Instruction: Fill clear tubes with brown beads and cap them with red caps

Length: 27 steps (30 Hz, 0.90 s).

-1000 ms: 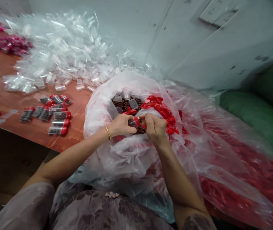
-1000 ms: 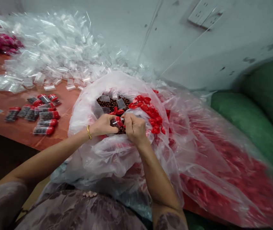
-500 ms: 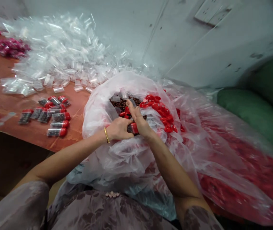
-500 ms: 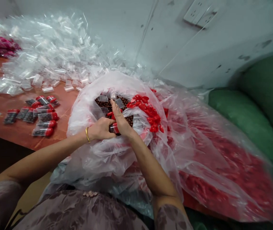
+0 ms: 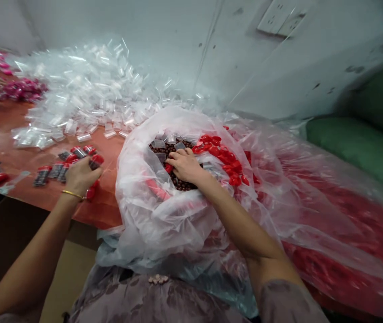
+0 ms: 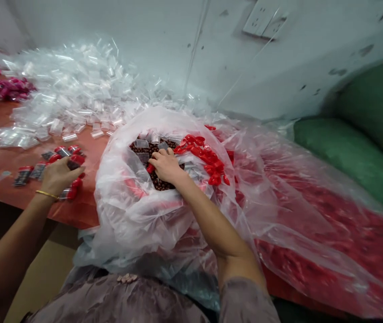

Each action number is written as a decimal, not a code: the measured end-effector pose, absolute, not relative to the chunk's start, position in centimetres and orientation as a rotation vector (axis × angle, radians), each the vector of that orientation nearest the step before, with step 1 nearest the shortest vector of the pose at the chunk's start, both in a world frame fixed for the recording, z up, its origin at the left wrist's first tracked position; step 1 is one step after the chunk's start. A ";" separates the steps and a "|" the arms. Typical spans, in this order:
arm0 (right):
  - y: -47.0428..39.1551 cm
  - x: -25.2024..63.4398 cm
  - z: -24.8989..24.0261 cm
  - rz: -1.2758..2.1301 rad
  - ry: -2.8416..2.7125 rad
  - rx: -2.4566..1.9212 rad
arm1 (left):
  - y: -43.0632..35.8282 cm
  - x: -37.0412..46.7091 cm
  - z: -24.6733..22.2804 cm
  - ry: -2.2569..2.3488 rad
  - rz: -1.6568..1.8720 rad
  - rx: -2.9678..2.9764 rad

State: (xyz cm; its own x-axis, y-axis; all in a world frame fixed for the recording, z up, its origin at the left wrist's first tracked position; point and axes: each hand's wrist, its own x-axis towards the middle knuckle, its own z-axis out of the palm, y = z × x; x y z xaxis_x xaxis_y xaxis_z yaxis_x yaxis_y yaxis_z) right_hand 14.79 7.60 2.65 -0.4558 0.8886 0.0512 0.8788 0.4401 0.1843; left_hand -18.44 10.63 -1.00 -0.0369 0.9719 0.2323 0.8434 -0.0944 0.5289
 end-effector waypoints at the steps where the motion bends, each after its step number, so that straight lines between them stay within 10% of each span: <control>1: 7.8 14.7 2.6 0.323 2.590 1.618 | 11.1 -19.5 -1.5 2.040 0.676 2.040; 9: 4.2 18.4 2.2 0.487 2.594 1.910 | 10.7 -14.3 2.3 1.710 0.994 2.663; 17: 2.2 20.6 -0.8 0.266 2.876 2.394 | 14.4 -2.1 7.4 0.949 0.231 3.148; 27: 2.6 20.6 -0.8 0.084 2.970 2.581 | 11.8 2.9 4.9 1.281 -0.064 2.724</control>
